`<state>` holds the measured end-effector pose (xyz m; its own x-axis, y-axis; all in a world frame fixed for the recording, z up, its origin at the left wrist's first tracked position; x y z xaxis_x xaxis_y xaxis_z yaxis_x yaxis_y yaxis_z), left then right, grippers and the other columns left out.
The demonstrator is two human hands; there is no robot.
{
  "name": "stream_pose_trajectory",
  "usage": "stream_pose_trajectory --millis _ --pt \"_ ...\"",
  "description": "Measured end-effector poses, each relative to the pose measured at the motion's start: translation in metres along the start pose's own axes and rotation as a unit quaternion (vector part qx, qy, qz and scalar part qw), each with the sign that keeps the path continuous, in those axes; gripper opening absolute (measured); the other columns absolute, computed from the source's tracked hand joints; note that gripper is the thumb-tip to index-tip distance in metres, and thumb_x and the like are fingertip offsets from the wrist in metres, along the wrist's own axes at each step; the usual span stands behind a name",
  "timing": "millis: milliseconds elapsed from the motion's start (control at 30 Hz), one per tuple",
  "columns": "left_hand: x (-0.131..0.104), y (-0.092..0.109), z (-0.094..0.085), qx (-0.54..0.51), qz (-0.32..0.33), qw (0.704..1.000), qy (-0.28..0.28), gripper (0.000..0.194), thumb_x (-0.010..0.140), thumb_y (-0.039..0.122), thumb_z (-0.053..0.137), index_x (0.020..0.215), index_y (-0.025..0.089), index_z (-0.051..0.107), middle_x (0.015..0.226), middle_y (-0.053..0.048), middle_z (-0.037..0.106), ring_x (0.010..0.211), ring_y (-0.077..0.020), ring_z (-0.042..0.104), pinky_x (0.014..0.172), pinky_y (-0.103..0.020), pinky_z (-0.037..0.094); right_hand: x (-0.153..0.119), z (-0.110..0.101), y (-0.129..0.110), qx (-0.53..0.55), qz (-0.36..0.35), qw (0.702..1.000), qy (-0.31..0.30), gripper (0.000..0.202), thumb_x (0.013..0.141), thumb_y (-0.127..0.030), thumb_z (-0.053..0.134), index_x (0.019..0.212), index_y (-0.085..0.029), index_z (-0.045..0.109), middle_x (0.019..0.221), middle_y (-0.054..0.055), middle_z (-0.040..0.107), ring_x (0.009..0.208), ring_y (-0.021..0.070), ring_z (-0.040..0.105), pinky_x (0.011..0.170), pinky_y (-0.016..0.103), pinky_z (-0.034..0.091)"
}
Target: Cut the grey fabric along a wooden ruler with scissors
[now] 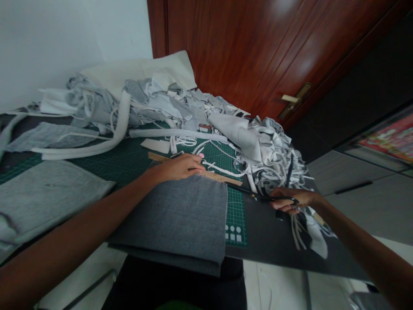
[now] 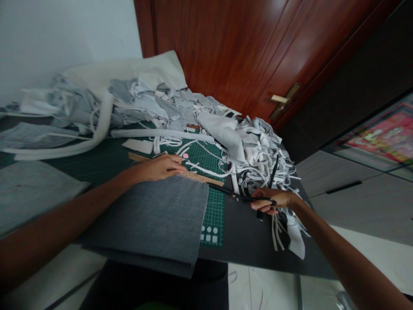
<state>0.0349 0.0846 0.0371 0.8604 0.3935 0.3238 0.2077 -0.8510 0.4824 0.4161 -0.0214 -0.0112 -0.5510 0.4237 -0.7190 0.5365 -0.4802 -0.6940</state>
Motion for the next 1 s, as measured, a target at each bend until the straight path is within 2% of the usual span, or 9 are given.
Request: stream_pose_trajectory --millis 100,300,467,667,800,1000 --pt "-0.0002 -0.0004 0.0 -0.005 0.0 1.0 0.0 0.029 0.107 0.028 0.053 0.093 0.021 0.078 0.083 -0.002 0.059 0.085 -0.0182 0.058 0.085 -0.03 0.044 0.0003 -0.0015 0.0013 -0.013 -0.003 1.0 0.001 0.049 0.085 -0.052 0.085 0.073 -0.018 0.052 0.049 -0.011 0.042 0.034 0.0032 0.032 0.03 0.013 0.032" --pt "-0.0005 0.0022 -0.0018 -0.014 -0.001 1.0 0.007 0.028 0.106 0.029 0.055 0.096 0.022 0.081 0.084 -0.003 0.063 0.085 -0.0183 0.059 0.087 -0.031 0.046 -0.0025 -0.0007 -0.0004 -0.028 -0.01 1.0 0.007 0.045 0.087 -0.051 0.083 0.074 -0.016 0.058 0.047 -0.012 0.039 0.033 0.0024 0.029 0.03 0.011 0.031" --pt "-0.0005 0.0001 -0.0007 -0.007 0.0 1.0 0.003 0.028 0.106 0.029 0.056 0.097 0.023 0.082 0.082 -0.002 0.062 0.084 -0.0175 0.06 0.087 -0.03 0.047 -0.0034 -0.0005 0.0 -0.023 -0.001 1.0 0.002 0.044 0.09 -0.049 0.081 0.074 -0.017 0.056 0.045 -0.013 0.035 0.032 0.0026 0.025 0.03 0.011 0.03" --pt "0.0002 0.0004 -0.0006 -0.01 0.003 1.0 -0.001 0.029 0.107 0.029 0.055 0.096 0.023 0.081 0.082 -0.002 0.063 0.086 -0.0173 0.061 0.094 -0.031 0.047 -0.0032 0.0022 0.0018 0.018 0.008 0.999 -0.031 0.057 0.084 -0.061 0.084 0.073 -0.021 0.044 0.048 -0.013 0.033 0.031 0.0023 0.025 0.03 0.013 0.032" --pt "0.0002 0.0012 -0.0016 -0.006 0.004 1.0 -0.001 0.028 0.107 0.029 0.055 0.095 0.023 0.08 0.082 -0.002 0.065 0.085 -0.0176 0.062 0.095 -0.032 0.048 -0.0026 0.0025 -0.0003 0.026 0.014 0.998 -0.046 0.057 0.085 -0.062 0.083 0.075 -0.022 0.044 0.05 -0.013 0.033 0.032 0.0033 0.028 0.031 0.014 0.033" --pt "-0.0003 -0.0015 0.001 0.003 -0.007 1.0 0.0 0.023 0.107 0.024 0.057 0.104 0.022 0.08 0.096 -0.005 0.072 0.106 -0.0207 0.066 0.108 -0.035 0.045 -0.0062 0.0041 -0.0033 0.045 0.053 0.996 -0.054 0.056 0.083 -0.06 0.085 0.077 -0.021 0.045 0.052 -0.013 0.034 0.034 0.0021 0.025 0.03 0.013 0.027"
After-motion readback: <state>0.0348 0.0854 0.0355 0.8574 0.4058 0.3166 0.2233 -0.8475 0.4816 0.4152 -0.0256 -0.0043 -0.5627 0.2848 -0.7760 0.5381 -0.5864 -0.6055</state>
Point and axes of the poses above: each hand's wrist, its own x-axis towards the middle knuckle, its own z-axis out of the palm, y = z × x, the point moved 6 cm from there along x, towards the middle knuckle
